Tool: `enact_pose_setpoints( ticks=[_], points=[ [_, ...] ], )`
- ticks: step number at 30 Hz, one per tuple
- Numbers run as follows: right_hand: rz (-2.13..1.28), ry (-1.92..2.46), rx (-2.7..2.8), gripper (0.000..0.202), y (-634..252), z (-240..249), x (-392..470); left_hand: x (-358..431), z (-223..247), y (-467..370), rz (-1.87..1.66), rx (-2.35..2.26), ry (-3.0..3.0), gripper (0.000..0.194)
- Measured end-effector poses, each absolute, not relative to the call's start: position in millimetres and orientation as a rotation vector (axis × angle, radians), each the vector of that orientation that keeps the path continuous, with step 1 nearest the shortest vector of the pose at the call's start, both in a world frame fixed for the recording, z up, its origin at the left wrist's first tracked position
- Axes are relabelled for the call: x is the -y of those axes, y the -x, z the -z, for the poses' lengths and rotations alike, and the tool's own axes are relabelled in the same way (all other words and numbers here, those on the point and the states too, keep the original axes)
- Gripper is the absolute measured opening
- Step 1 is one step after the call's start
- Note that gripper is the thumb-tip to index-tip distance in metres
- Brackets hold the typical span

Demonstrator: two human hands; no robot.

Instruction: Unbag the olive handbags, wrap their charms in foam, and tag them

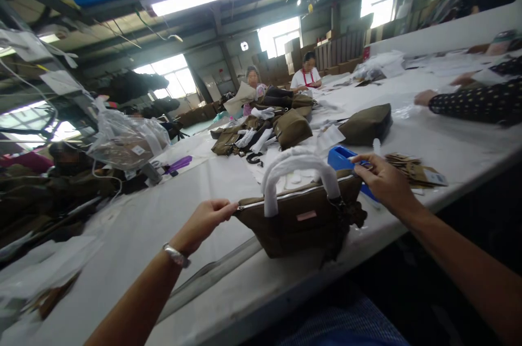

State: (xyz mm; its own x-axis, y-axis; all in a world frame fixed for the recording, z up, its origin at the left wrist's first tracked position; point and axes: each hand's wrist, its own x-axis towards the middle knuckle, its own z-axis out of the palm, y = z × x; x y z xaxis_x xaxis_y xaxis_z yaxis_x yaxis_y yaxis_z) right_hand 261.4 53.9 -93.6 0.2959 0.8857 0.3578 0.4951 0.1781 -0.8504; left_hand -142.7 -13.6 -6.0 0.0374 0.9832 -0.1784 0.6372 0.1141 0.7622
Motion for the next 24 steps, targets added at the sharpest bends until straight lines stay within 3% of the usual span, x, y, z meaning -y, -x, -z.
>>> enact_pose_setpoints(
  ticks=[4,7,10,14,16,19,21,24],
  points=[
    [-0.467,1.490,1.373,0.035,-251,96,-53,15,20,152,-0.728,-1.794,-1.657,0.051],
    [-0.463,1.520,1.424,0.045,-248,102,-41,23,26,136,-1.098,-1.911,-1.902,0.036],
    [-0.131,1.556,1.487,0.057,-243,101,-15,38,30,99,-1.569,-1.770,-2.233,0.029],
    [0.400,1.229,1.537,0.048,-215,84,28,49,42,50,-1.674,-1.396,-2.721,0.046],
    [0.421,0.926,1.634,0.038,-198,77,42,48,49,39,-1.832,-1.341,-2.746,0.053],
    [0.285,0.583,1.683,0.042,-178,78,51,44,60,34,-2.212,-1.369,-2.694,0.052],
    [0.247,0.540,1.621,0.050,-172,85,49,43,62,34,-2.352,-1.259,-2.738,0.049],
    [0.314,0.622,1.540,0.054,-171,91,39,44,58,36,-2.278,-1.027,-2.856,0.041]
  ],
)
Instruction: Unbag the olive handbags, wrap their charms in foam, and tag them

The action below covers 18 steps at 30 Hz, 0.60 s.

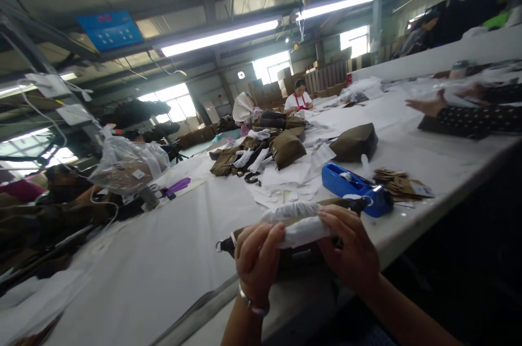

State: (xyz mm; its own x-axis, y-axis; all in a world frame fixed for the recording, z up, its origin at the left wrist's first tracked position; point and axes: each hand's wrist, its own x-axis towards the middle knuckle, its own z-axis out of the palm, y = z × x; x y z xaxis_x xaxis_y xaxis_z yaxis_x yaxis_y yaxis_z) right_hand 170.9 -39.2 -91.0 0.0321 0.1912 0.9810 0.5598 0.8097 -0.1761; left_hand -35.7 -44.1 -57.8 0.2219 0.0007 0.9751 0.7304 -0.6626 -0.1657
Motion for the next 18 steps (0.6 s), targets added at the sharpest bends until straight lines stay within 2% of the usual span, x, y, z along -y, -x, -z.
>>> enact_pose_setpoints(
  ticks=[6,9,12,15,18],
  points=[
    [0.288,0.587,1.600,0.051,-185,81,26,46,27,48,1.246,0.759,2.310,0.027],
    [0.102,0.655,1.655,0.038,-189,71,23,45,2,55,1.132,1.123,2.665,0.027],
    [-0.357,0.785,1.767,0.018,-194,56,15,37,-20,63,0.894,1.624,3.268,0.043],
    [-1.098,0.742,1.885,0.040,-200,45,5,21,-23,72,0.771,1.776,3.954,0.059],
    [-1.537,0.564,1.737,0.054,-204,43,-4,8,-11,75,1.215,1.634,4.173,0.070]
  ],
)
